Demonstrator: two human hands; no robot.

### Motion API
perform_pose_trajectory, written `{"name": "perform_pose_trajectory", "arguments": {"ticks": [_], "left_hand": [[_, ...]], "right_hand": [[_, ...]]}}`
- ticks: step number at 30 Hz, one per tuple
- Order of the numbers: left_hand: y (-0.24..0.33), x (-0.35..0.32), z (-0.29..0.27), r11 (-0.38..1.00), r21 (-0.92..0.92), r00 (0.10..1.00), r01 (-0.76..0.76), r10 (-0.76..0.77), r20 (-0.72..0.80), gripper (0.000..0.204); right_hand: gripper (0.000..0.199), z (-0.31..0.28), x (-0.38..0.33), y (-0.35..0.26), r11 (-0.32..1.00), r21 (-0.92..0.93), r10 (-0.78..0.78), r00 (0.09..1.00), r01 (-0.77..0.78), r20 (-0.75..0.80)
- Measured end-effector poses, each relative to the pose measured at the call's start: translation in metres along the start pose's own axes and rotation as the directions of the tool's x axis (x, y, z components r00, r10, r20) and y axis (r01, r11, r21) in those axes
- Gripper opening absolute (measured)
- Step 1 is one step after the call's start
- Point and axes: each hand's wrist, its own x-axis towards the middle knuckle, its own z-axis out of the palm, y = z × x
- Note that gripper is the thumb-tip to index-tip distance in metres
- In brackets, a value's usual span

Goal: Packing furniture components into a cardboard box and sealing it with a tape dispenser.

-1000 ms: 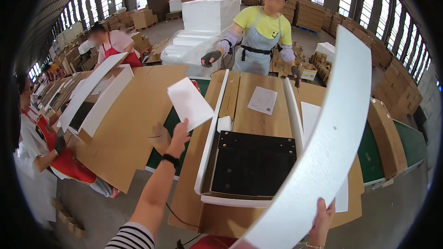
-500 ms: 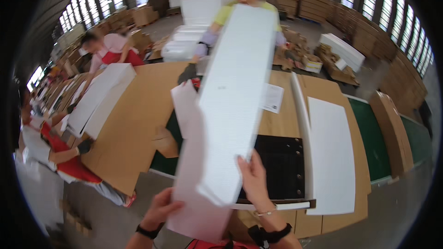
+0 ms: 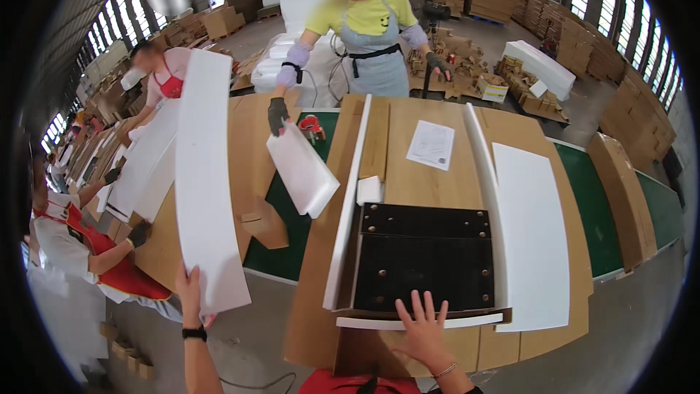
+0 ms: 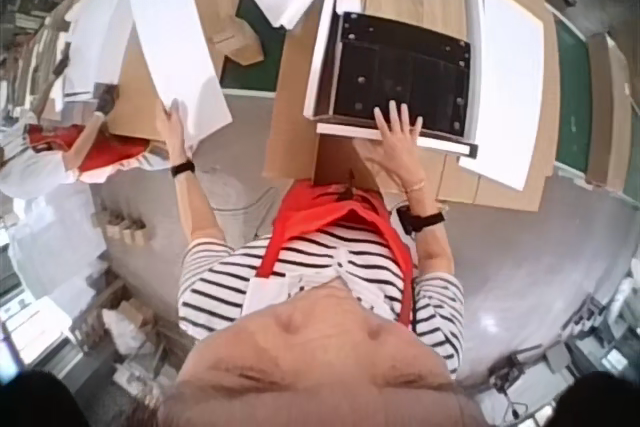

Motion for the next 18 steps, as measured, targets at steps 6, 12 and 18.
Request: {"name": "perform_pose_trajectory", "arguments": {"ticks": [6, 12, 18], "left_hand": [[-0.03, 0.051, 0.021, 0.851, 0.524, 0.998, 0.038, -0.061, 0.028, 0.051], [-0.044, 0.1, 0.047, 0.547, 0.837, 0.999, -0.033, 0.049, 0.008, 0.047], [0.021, 0.076, 0.128, 0.916, 0.158, 0.901, -0.369, 0.311, 0.303, 0.04]], "right_hand": [[0.076, 0.038, 0.0, 0.009, 0.996, -0.052, 0.063, 0.993, -0.068, -0.096], [0.081, 0.033, 0.001, 0.005, 0.991, -0.087, 0.093, 0.991, -0.102, -0.101], [0.084, 0.03, 0.015, 0.003, 0.989, -0.075, 0.124, 0.989, -0.13, -0.084]]}}
